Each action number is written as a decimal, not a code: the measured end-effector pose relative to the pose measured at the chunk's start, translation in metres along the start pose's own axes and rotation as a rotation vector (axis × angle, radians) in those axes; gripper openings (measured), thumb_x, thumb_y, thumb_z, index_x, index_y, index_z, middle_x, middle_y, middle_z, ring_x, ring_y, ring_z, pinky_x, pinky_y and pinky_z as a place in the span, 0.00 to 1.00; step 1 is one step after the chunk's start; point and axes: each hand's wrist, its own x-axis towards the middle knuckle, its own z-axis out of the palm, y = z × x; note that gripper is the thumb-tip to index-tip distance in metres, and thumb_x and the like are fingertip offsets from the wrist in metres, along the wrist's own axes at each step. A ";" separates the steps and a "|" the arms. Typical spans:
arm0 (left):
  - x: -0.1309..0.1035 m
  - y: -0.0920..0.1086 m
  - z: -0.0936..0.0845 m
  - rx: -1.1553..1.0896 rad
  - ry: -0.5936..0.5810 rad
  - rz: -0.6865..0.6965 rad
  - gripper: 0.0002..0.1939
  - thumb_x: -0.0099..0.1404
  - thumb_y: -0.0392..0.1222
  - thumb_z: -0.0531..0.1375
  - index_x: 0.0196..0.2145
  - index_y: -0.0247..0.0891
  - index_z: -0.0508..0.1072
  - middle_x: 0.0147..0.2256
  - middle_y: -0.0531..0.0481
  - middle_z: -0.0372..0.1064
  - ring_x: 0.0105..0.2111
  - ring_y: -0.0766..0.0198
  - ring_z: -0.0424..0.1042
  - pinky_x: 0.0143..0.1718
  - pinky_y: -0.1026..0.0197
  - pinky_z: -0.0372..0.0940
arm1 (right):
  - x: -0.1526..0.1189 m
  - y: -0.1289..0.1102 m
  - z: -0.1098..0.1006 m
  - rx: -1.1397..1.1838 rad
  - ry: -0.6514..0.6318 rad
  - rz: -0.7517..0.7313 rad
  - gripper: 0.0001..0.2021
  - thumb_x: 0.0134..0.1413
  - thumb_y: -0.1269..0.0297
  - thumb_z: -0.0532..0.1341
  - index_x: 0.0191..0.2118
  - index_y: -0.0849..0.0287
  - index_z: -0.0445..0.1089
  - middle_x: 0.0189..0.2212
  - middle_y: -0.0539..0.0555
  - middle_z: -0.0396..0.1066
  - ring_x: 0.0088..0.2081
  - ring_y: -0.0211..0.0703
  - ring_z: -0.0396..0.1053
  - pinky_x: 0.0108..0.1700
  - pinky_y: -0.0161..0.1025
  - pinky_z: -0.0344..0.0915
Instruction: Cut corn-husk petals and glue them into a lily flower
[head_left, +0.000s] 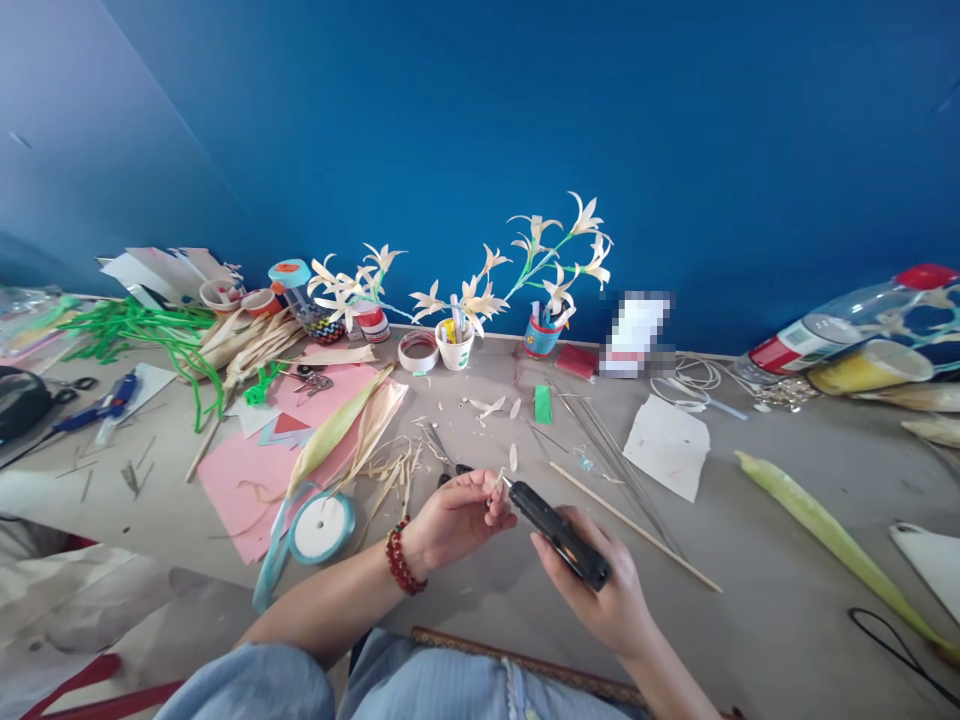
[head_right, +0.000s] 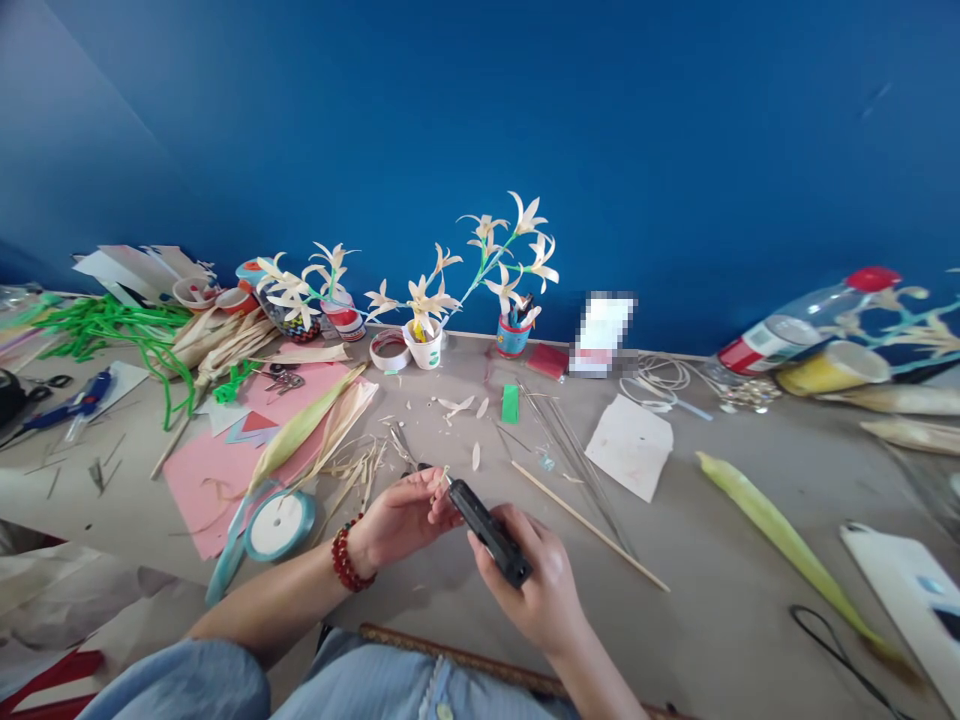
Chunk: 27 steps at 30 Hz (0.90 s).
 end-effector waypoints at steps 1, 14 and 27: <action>0.000 0.000 -0.001 -0.002 0.002 -0.001 0.07 0.61 0.34 0.60 0.25 0.31 0.71 0.21 0.51 0.64 0.26 0.67 0.62 0.44 0.57 0.60 | 0.000 0.000 0.000 -0.002 0.001 0.002 0.03 0.59 0.69 0.58 0.37 0.55 0.62 0.25 0.47 0.65 0.25 0.38 0.66 0.30 0.33 0.61; -0.001 -0.001 0.002 0.007 -0.003 -0.008 0.07 0.62 0.34 0.59 0.26 0.31 0.71 0.22 0.51 0.64 0.25 0.67 0.62 0.43 0.57 0.60 | 0.001 0.002 0.002 -0.013 0.008 -0.003 0.05 0.61 0.68 0.57 0.34 0.54 0.60 0.23 0.46 0.63 0.24 0.37 0.64 0.28 0.33 0.59; -0.001 0.001 0.002 0.014 0.007 -0.012 0.07 0.60 0.35 0.61 0.25 0.32 0.70 0.21 0.51 0.63 0.26 0.66 0.63 0.42 0.57 0.60 | 0.000 0.005 0.004 -0.055 0.014 0.009 0.08 0.59 0.67 0.58 0.30 0.54 0.58 0.22 0.46 0.63 0.23 0.38 0.64 0.26 0.33 0.58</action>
